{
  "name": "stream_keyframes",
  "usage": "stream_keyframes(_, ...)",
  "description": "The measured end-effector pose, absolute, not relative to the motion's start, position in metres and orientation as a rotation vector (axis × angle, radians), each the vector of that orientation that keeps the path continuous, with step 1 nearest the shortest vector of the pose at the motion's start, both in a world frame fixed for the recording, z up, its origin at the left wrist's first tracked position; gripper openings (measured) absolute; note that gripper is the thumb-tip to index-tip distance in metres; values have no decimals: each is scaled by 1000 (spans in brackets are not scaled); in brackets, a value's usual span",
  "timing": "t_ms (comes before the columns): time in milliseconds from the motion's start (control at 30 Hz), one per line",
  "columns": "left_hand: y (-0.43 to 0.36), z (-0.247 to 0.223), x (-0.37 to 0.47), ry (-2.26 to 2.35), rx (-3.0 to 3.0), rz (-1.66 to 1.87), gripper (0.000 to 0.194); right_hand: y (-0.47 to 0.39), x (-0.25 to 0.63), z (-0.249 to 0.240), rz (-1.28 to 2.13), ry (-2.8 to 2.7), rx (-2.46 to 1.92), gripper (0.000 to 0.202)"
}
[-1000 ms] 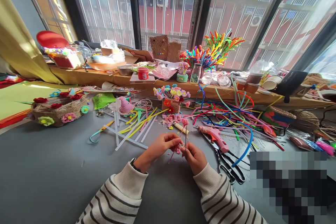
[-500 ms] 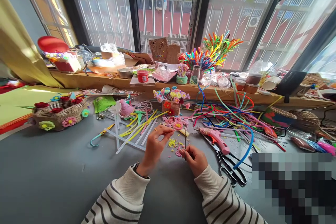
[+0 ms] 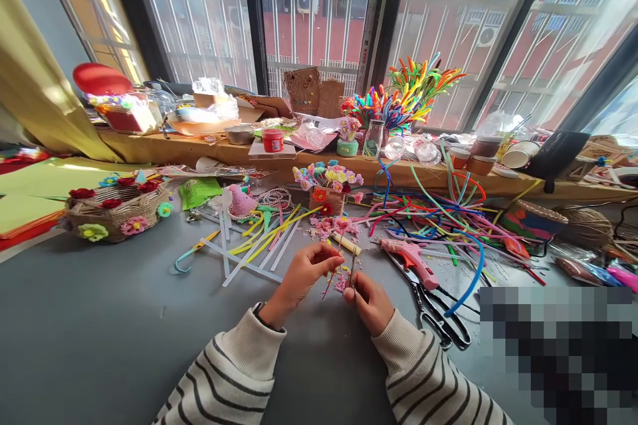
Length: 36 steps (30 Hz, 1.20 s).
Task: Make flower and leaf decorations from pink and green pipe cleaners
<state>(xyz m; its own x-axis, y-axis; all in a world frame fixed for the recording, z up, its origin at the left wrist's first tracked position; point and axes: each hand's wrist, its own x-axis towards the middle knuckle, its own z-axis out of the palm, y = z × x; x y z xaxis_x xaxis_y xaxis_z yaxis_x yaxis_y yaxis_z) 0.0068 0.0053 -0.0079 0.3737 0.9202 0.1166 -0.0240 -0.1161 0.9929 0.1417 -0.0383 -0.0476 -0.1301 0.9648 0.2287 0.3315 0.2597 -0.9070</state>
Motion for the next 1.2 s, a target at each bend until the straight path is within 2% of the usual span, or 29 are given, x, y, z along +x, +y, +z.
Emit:
stream_keyframes(333,3,-7,7,742,1495,787,18,-39,142,-45,846,-1629,-1268,37)
stream_keyframes(1200,7,-12,8,745,1479,748,22,-36,143,-49,669,-1648,-1333,33)
